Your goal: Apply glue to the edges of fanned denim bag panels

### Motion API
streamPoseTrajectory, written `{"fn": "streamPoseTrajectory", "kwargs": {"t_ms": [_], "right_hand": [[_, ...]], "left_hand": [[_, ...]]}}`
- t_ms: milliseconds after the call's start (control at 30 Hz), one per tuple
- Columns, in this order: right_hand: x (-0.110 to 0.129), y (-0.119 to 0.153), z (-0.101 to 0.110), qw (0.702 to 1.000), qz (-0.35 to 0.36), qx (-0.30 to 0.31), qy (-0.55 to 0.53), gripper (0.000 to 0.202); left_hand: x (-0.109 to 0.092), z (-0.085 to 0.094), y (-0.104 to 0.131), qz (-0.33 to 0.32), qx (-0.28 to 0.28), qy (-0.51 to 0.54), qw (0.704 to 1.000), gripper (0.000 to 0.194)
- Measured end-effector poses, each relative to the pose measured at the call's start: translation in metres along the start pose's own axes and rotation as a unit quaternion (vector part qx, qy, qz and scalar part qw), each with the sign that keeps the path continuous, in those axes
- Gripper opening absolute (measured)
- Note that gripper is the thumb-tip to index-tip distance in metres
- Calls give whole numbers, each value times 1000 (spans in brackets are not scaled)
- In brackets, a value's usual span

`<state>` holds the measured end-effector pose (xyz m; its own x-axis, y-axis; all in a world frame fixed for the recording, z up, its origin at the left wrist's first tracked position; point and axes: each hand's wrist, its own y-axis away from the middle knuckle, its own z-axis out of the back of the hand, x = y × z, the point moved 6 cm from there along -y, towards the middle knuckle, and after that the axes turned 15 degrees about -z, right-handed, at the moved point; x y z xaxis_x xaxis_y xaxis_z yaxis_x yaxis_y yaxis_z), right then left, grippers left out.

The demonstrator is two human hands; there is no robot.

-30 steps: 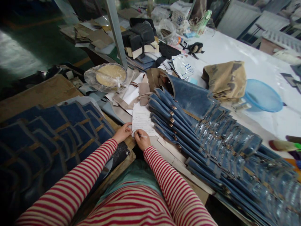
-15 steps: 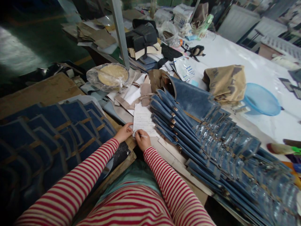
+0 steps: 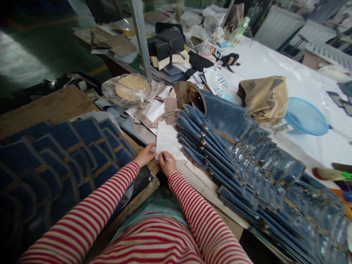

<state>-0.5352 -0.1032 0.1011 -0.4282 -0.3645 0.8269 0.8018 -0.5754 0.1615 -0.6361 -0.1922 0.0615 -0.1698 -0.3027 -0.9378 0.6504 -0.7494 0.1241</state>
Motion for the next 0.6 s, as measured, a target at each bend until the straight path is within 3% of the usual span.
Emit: {"fn": "streamPoseTrajectory", "kwargs": {"t_ms": [600], "right_hand": [[-3,-1,1,1000,-11,-2,-14,19]], "left_hand": [[0,1,0,4,2,-3,1000,50]]}}
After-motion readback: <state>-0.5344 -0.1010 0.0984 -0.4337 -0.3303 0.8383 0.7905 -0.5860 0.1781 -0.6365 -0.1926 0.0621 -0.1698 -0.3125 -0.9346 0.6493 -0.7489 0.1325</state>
